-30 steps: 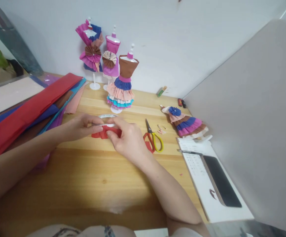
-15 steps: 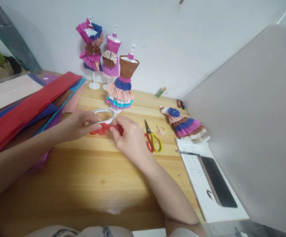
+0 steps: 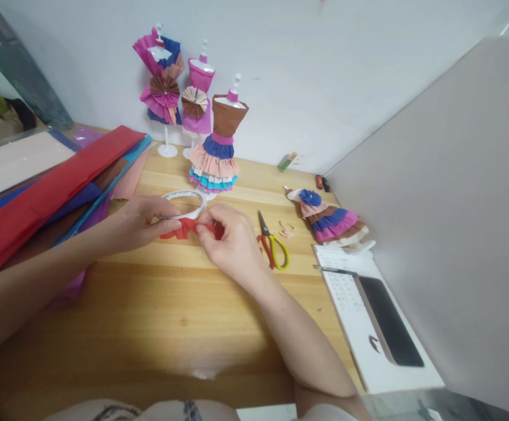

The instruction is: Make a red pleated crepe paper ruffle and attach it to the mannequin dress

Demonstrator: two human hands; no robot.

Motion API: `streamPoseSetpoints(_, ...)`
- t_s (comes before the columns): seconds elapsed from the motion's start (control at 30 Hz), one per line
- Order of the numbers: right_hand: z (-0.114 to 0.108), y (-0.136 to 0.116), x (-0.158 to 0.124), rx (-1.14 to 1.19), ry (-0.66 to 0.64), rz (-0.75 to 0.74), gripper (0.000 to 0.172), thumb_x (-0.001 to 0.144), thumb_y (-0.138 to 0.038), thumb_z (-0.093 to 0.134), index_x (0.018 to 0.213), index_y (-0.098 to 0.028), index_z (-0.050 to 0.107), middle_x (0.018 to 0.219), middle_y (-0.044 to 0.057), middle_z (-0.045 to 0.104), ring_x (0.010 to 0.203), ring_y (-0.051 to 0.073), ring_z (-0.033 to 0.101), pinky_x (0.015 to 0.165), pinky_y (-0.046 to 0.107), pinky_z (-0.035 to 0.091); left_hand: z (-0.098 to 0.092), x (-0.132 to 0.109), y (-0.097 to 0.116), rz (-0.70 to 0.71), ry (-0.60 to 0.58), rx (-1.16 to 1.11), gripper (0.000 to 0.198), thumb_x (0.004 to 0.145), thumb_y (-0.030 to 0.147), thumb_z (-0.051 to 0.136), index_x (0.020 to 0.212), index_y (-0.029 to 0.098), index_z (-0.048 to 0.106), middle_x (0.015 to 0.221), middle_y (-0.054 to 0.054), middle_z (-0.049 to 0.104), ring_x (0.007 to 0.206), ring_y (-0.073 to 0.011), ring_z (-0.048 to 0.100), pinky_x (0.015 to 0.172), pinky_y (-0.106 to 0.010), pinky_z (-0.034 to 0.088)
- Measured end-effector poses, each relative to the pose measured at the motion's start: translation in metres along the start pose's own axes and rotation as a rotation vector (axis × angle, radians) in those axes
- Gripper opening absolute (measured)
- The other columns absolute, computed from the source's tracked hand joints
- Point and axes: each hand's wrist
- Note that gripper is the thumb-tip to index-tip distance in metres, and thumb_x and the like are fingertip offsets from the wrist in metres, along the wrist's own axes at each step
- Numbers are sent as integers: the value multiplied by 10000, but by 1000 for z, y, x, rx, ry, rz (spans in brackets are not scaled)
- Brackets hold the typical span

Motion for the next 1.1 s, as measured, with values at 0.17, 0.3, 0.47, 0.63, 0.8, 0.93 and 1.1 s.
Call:
streamPoseSetpoints(0.17, 0, 3, 0, 32, -32, -24, 130, 734, -81, 524, 680, -178, 590, 659, -5, 590, 616, 122, 505, 580, 256, 371, -1, 0, 1, -22, -8, 43, 281, 889, 240, 530, 639, 161, 632, 562, 15, 586, 549, -110, 507, 545, -234, 325)
streamPoseSetpoints(0.3, -2, 7, 0, -8, -31, 25, 82, 757, -142, 574, 687, -184, 586, 656, -6, 594, 601, 124, 507, 561, 256, 364, -4, 1, 2, -23, -12, 72, 266, 875, 232, 532, 636, 167, 632, 566, 16, 581, 561, -113, 505, 554, -232, 334)
streamPoseSetpoints(0.47, -8, 10, 2, -160, 7, 6, 96, 738, -103, 562, 689, -184, 581, 665, -5, 607, 602, 126, 509, 586, 263, 368, -7, 1, 5, -44, -26, 106, 249, 859, 211, 537, 628, 162, 618, 588, 4, 588, 592, -124, 513, 579, -241, 345)
streamPoseSetpoints(0.63, -9, 10, 3, -158, -3, -35, 120, 741, -76, 547, 699, -179, 593, 674, -10, 608, 600, 118, 508, 605, 261, 376, -7, 1, 5, -54, -37, 137, 263, 865, 225, 533, 624, 156, 610, 600, -9, 597, 607, -128, 524, 595, -246, 355)
streamPoseSetpoints(0.8, -6, 5, 2, -23, -78, -49, 131, 798, -155, 586, 669, -175, 598, 647, -8, 592, 599, 118, 502, 589, 253, 379, -7, 0, 3, -60, -14, 131, 247, 874, 236, 523, 666, 160, 632, 622, -10, 623, 607, -125, 528, 592, -239, 361)
streamPoseSetpoints(0.93, -3, 2, 1, 67, -95, -61, 105, 809, -179, 592, 710, -174, 629, 651, -12, 599, 571, 105, 483, 547, 239, 363, -8, 1, 4, -69, -12, 147, 269, 882, 244, 515, 653, 159, 626, 592, -6, 598, 591, -124, 507, 576, -241, 339)
streamPoseSetpoints(1.1, 5, 5, 0, 159, -71, 11, 122, 801, -233, 605, 700, -177, 644, 617, -14, 602, 543, 103, 465, 520, 236, 357, -7, 1, 5, -49, -22, 154, 291, 882, 238, 517, 611, 158, 588, 561, 6, 560, 574, -115, 489, 564, -234, 332)
Point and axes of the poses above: each hand's wrist, its own x-axis towards the middle knuckle, its own z-axis out of the palm, y = z × x
